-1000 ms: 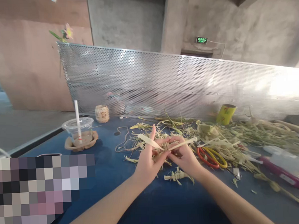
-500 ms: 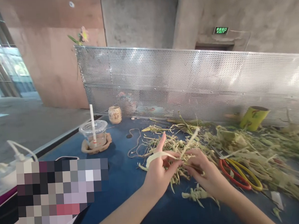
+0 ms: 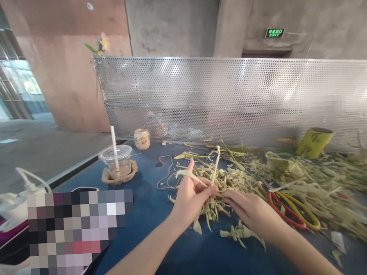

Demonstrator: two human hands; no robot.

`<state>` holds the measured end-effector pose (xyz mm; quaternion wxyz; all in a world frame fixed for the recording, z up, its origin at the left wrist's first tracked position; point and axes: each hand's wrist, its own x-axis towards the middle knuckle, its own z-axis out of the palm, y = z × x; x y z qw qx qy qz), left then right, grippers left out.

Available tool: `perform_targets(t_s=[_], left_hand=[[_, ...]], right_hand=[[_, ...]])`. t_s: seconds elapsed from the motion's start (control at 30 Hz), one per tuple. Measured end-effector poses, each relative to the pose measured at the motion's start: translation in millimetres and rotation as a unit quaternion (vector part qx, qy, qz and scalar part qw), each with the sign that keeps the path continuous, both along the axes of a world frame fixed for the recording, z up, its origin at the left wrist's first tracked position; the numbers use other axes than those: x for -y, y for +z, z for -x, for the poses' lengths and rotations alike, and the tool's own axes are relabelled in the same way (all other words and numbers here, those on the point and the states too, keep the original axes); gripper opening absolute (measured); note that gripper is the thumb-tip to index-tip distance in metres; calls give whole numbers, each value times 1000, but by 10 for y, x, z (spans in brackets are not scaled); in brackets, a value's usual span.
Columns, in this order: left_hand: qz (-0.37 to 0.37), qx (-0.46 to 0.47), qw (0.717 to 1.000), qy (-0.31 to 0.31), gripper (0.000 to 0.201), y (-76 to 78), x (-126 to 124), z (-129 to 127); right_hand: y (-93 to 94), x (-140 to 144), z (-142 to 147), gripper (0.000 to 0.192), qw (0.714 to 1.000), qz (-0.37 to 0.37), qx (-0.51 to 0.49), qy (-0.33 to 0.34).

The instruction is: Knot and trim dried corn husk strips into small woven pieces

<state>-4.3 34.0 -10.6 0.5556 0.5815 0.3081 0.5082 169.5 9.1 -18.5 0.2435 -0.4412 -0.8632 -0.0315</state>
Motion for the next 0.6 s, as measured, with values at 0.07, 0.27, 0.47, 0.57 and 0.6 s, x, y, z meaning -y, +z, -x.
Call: perform_targets(t_s=[0.07,0.27,0.47,0.57,0.6], left_hand=[[-8,12,1000,1,98,-24,-21,-19],[-19,-13,1000,10,95,-92,-25,-57],[-36,3,999,16,86,-11,15,4],[-28,11,999,45,87,31,7,21],[-25,16,998,54,89,34,0,19]], right_hand=[[19,-2,-11,27,999,-24,22,1],[14,-23,-19,26,998,10,49,-37],[-6,-68,-32,24,997,-8,28,-65],[26,-53,-72,24,991,-108,-10,-76],[50,-36,-101,25,982,-167,-37,-75]])
